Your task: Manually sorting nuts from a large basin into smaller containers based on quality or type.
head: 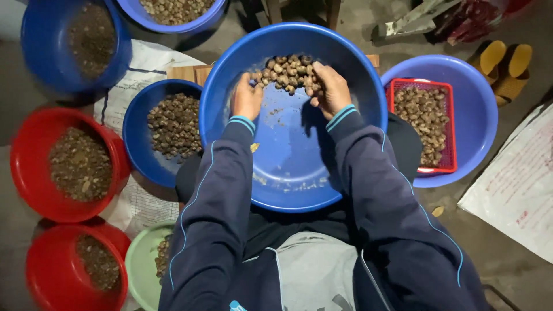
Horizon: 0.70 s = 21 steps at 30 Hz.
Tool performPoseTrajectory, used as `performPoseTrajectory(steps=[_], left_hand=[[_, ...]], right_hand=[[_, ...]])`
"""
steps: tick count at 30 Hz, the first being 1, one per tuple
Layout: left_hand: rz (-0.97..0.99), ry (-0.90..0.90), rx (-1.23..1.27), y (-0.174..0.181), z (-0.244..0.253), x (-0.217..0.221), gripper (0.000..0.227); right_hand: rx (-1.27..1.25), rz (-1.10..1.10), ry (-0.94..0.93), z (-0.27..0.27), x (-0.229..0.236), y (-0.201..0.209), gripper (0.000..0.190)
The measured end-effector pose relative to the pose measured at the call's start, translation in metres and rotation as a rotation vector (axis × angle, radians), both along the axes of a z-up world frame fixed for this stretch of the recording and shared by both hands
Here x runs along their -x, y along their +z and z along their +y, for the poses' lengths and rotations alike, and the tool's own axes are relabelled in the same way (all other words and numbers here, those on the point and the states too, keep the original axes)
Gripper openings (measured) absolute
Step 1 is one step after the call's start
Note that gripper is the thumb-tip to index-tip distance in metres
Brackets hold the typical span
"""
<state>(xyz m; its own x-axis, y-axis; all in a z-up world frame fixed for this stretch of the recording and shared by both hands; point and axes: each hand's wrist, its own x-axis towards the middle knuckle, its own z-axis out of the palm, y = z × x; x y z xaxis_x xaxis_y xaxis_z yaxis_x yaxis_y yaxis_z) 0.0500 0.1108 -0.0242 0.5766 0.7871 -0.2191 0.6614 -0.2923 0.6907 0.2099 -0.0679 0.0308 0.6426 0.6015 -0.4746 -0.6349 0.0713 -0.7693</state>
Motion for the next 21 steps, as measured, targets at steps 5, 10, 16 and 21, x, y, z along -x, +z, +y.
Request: performPoseTrajectory(steps=[5, 10, 16, 21], left_hand=[[0.244, -0.079, -0.014, -0.001, -0.005, -0.007, 0.023], [0.232, -0.155, -0.052, -0.003, -0.006, -0.002, 0.022], [0.260, -0.262, -0.009, -0.017, -0.002, 0.000, 0.024], [0.277, -0.316, -0.003, 0.026, -0.020, -0.004, 0.057]], right_hand=[[0.368, -0.560, 0.161, 0.018, 0.003, -0.046, 0.033], [0.812, -1.105, 0.568, 0.031, 0.021, -0.041, 0.033], [0.979, -1.182, 0.748, 0.030, 0.024, -0.066, 0.031], [0.969, -1.232, 0.836, 0.022, 0.021, -0.092, 0.028]])
